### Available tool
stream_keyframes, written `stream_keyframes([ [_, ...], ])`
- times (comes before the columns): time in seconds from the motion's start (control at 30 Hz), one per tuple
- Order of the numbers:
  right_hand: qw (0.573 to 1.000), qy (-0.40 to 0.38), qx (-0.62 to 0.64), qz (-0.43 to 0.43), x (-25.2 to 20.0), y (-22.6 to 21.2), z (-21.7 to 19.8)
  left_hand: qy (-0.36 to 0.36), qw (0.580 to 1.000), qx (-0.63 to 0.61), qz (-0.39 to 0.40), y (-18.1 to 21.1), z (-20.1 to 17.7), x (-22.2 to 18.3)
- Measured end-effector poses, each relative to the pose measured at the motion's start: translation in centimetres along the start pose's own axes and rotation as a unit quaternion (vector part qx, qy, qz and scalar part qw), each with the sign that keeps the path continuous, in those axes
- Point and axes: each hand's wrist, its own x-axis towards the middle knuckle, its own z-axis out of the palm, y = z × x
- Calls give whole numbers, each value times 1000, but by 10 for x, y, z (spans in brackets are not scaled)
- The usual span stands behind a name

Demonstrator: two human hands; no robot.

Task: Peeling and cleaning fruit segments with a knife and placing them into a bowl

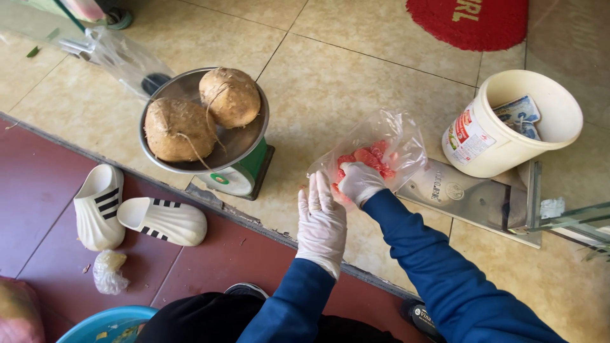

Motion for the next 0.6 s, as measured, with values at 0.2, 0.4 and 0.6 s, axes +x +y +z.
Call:
stream_keyframes([
  [0.2,998,12,-28,-62,-3,-44,-14,-17,994,-104,-41,6,-2,1],
  [0.4,992,52,-76,-89,-17,-35,-21,-25,996,-68,-52,-9,-93,24],
  [0.6,903,259,142,-313,-29,40,-68,221,796,-503,-253,-62,-284,-12],
])
